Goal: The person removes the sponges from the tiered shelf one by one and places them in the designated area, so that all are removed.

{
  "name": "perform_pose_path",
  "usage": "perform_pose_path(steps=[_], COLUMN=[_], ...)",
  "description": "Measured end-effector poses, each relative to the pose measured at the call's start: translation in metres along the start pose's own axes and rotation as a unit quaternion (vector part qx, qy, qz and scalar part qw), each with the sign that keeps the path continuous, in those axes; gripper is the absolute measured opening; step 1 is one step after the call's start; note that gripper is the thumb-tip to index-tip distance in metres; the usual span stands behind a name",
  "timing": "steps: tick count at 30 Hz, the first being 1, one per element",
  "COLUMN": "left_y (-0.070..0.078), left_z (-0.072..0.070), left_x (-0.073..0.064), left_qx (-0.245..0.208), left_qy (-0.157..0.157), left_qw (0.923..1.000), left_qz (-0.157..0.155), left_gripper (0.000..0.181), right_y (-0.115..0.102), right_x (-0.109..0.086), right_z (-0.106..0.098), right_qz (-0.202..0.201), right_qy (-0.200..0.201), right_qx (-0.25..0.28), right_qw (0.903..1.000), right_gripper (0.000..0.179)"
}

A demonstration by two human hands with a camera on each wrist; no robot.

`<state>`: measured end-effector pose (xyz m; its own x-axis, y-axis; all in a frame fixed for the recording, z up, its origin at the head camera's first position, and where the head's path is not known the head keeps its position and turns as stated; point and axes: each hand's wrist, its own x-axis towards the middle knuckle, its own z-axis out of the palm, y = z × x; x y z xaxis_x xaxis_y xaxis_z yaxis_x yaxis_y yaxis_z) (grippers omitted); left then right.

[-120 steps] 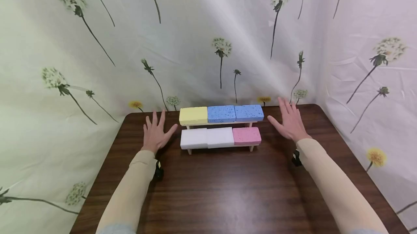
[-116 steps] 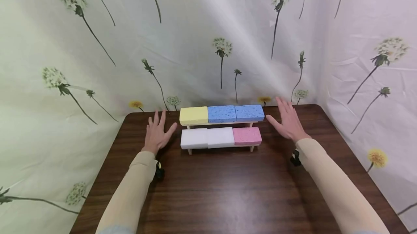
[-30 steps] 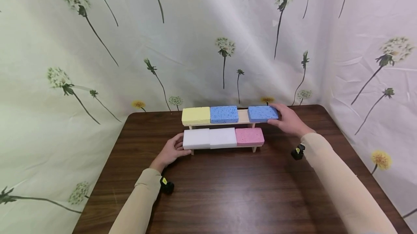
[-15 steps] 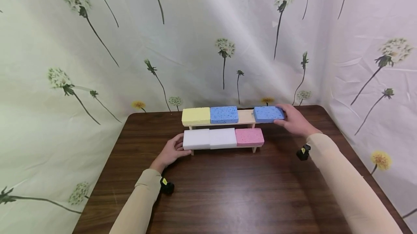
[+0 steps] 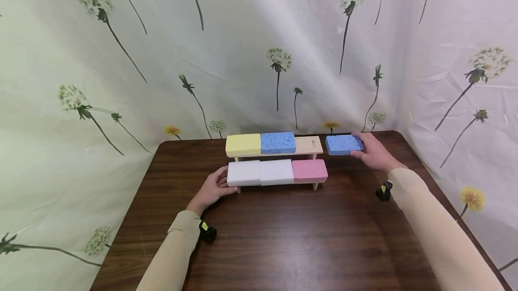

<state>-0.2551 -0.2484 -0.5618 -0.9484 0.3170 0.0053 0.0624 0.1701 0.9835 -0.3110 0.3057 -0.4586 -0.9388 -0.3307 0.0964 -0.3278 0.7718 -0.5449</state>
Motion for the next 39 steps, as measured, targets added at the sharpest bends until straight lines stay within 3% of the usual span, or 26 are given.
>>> perform_pose_path(steps=[7,24,39], left_y=[0.002,0.004,0.004], left_z=[0.000,0.001,0.002], left_x=[-0.001,-0.004,-0.004], left_qx=[-0.001,0.009,0.005], left_qy=[-0.002,0.006,0.006], left_qw=[1.0000,0.9999,1.0000], left_qz=[0.000,-0.007,-0.006], left_gripper=[0.083,0.083,0.085], right_y=[0.016,0.024,0.026], right_x=[-0.002,-0.002,0.000], right_z=[0.021,0.056,0.065], right_qz=[0.023,0.059,0.067], right_qy=[-0.017,-0.036,-0.041], right_qx=[0.007,0.001,-0.013], right_qw=[0.9996,0.9976,0.9968], right_gripper=[0.064,0.065,0.066])
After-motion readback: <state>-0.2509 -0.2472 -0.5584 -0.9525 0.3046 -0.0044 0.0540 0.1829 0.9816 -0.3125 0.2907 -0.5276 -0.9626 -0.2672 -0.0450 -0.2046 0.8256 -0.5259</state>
